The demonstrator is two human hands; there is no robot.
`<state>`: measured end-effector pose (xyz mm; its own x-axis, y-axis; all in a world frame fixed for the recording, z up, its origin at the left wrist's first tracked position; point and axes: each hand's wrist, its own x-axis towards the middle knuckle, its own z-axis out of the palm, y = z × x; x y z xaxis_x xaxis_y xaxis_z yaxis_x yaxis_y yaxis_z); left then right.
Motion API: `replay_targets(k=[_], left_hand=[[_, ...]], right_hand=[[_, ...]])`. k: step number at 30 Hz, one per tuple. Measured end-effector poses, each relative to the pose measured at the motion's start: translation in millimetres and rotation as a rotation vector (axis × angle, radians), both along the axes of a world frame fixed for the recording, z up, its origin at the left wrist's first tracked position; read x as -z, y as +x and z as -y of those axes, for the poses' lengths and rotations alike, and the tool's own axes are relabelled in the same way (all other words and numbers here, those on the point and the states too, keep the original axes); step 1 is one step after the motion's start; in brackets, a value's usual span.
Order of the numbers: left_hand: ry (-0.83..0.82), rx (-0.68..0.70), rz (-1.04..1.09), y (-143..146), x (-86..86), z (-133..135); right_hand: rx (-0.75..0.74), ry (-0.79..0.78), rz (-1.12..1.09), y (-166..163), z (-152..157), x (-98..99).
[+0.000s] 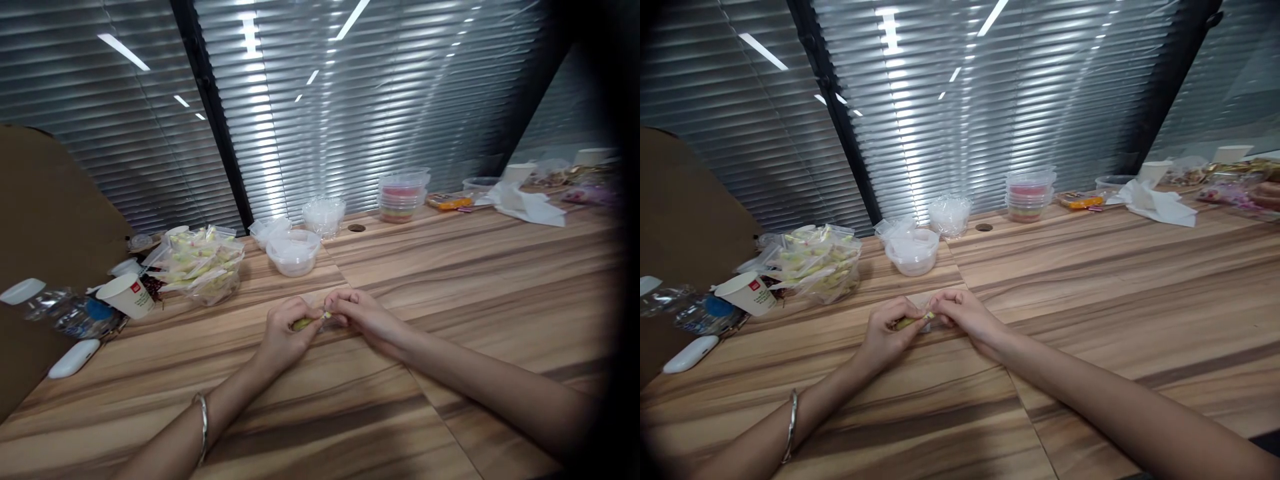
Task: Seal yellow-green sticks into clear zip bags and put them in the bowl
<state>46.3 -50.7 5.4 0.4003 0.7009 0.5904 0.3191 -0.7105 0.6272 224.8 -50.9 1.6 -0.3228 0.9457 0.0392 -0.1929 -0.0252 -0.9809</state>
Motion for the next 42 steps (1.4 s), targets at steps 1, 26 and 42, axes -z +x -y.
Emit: replay_targets(k=[1, 26, 42], left_hand=[[-0.007, -0.012, -0.013, 0, -0.4, 1], [-0.596, -0.003, 0.455, 5, 2.3, -2], [-0.935, 0.311, 0.687, 0, 4.2, -9]], right_hand=[[0.023, 0.039, 0.044, 0, 0, -0.7], [0.15, 1.304, 0.802, 18, 6, 19.9], [0.19, 1.008, 0.809, 13, 5, 5.8]])
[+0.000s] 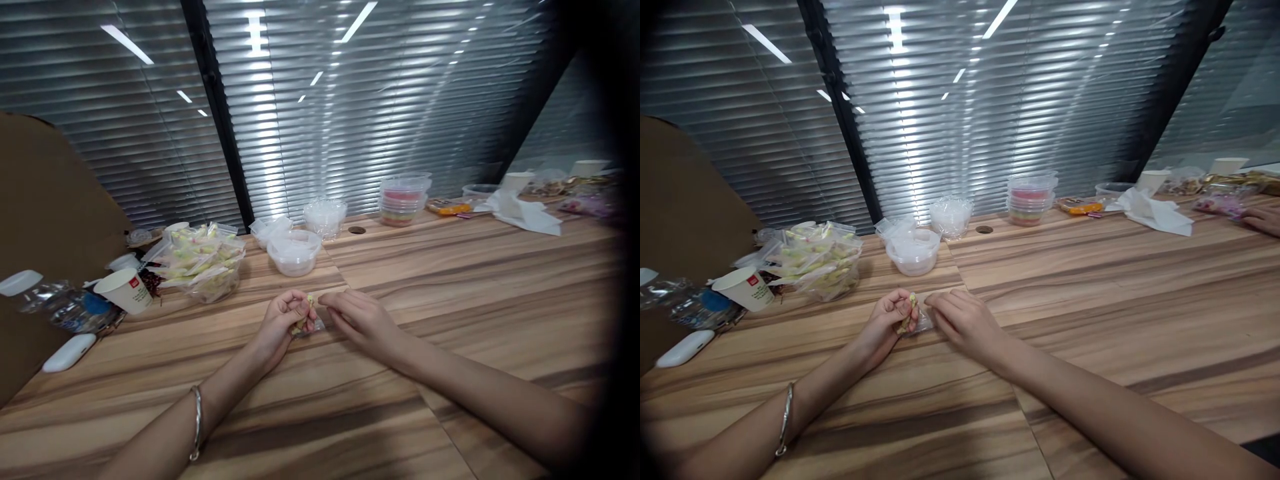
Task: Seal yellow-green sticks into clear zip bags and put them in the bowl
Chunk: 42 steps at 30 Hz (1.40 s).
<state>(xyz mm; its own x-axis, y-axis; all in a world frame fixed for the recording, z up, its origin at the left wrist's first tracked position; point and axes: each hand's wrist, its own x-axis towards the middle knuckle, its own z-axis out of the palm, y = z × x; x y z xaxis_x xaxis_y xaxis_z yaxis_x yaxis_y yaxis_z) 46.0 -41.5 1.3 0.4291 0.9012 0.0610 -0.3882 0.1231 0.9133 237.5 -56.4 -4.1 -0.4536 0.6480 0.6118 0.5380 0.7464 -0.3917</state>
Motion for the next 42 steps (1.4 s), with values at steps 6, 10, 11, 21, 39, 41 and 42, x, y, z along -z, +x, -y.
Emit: replay_targets(k=[6, 10, 11, 21, 39, 41, 42], left_hand=[[0.061, 0.023, -0.109, 2, -2.8, 3], [0.135, 0.007, -0.189, 3, -5.5, 6], [0.154, 0.0, -0.21, 4, -5.9, 6], [0.35, -0.105, -0.41, 3, -6.2, 6], [0.344, -0.121, -0.334, 0, -0.1, 1], [0.407, -0.152, -0.364, 0, -1.3, 1], [0.422, -0.17, -0.374, 1, -1.7, 0]], right_hand=[[0.011, -0.135, -0.27, -5, 6, -7.8], [-0.02, -0.172, -0.332, -10, 12, -11.9], [-0.021, -0.175, -0.336, -10, 13, -12.3], [0.041, -0.313, -0.394, -9, 11, -14.7], [-0.189, -0.994, -0.765, -15, 4, -10.0], [-0.2, -0.972, -0.753, -15, 3, -10.7], [-0.2, -0.95, -0.758, -14, 3, -10.5]])
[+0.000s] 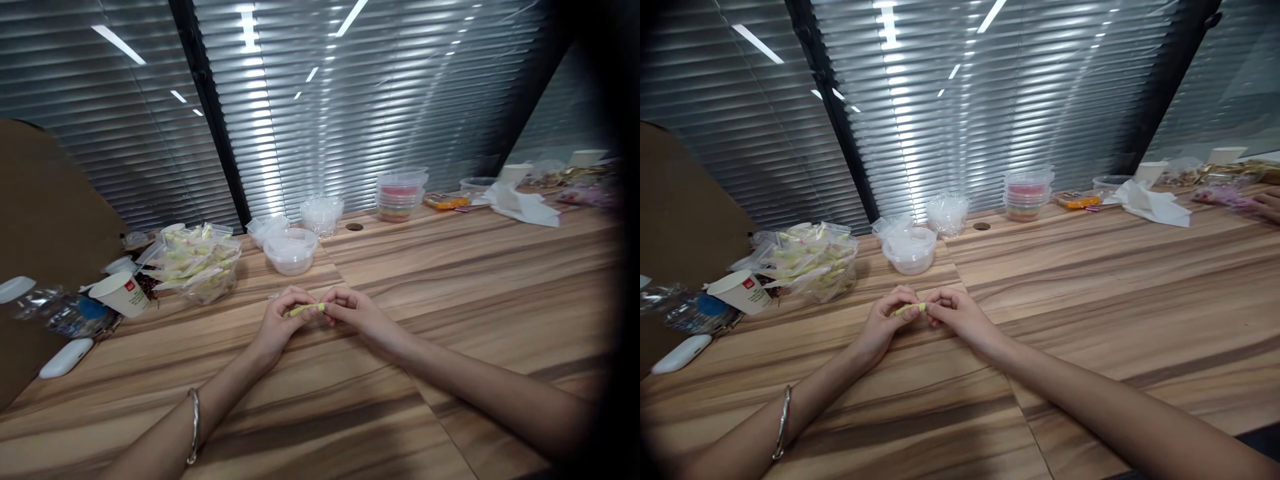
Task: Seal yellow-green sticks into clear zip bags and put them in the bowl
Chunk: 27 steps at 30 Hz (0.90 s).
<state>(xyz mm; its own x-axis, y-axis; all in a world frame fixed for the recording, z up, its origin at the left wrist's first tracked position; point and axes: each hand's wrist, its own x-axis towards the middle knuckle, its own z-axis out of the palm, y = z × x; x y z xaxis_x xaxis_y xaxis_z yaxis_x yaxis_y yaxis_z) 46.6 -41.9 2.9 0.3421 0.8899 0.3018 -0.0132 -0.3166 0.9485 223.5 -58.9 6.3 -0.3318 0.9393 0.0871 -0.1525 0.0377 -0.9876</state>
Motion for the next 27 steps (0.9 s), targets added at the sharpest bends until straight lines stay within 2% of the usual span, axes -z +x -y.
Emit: replay_targets(k=[3, 6, 10, 15, 17, 21, 23, 25, 27], left_hand=[[-0.06, -0.029, 0.053, 2, 0.3, -1], [-0.177, 0.014, 0.113, 3, 1.8, -1], [-0.243, 0.078, 0.057, 4, 2.3, 0], [-0.225, 0.07, 0.025, 6, -0.6, 3], [-0.138, -0.002, 0.001, 6, -1.7, 4], [0.122, -0.385, 0.03, 0, 2.6, 1], [0.179, -0.5, -0.016, -4, 9.0, -6], [0.154, -0.489, -0.078, -7, 16.3, -14], [0.1, -0.419, -0.12, -8, 22.3, -20]], right_hand=[[0.05, 0.04, -0.008, 2, -4, 3.2], [0.078, 0.073, -0.005, 4, -8, 7.2], [-0.001, 0.122, -0.033, 3, -9, 7.4], [-0.056, 0.161, -0.001, 1, -6, 6.3], [-0.021, 0.178, 0.027, 2, -7, 7.9], [0.116, 0.177, 0.092, 6, -13, 11.6], [0.18, 0.158, 0.119, 9, -17, 12.7], [0.222, 0.134, 0.116, 10, -20, 13.4], [0.238, 0.102, 0.093, 12, -22, 14.2]])
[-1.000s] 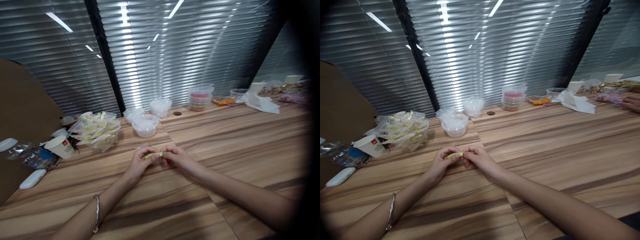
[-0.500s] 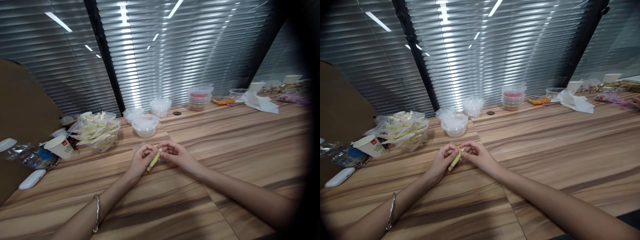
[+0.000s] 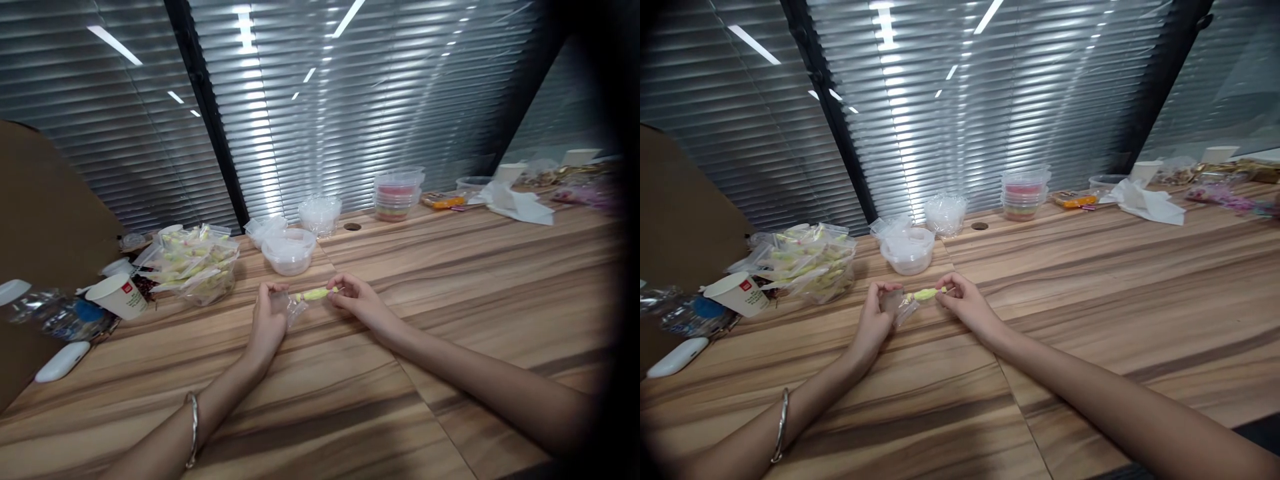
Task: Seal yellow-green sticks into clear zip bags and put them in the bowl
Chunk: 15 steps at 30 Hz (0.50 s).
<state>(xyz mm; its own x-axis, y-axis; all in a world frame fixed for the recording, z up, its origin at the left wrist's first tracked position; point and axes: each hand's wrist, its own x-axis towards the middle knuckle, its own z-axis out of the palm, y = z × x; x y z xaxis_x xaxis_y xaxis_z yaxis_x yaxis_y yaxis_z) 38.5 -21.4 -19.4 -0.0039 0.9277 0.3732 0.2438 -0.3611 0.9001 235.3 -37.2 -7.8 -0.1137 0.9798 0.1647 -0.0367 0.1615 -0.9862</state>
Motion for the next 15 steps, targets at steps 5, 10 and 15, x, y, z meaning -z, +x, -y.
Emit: replay_targets(k=[5, 10, 15], left_hand=[[-0.029, 0.093, -0.085, -0.5, 4.7, -5.1], [-0.018, 0.031, -0.212, -0.9, 2.9, -3.2], [0.002, 0.009, -0.483, 0.6, -1.7, 0.7]], right_hand=[[0.034, -0.045, -0.048, 1.9, -1.3, 1.5], [0.035, -0.082, -0.091, 2.7, -2.0, 1.4], [-0.002, -0.123, -0.171, 5.9, -7.0, 4.9]])
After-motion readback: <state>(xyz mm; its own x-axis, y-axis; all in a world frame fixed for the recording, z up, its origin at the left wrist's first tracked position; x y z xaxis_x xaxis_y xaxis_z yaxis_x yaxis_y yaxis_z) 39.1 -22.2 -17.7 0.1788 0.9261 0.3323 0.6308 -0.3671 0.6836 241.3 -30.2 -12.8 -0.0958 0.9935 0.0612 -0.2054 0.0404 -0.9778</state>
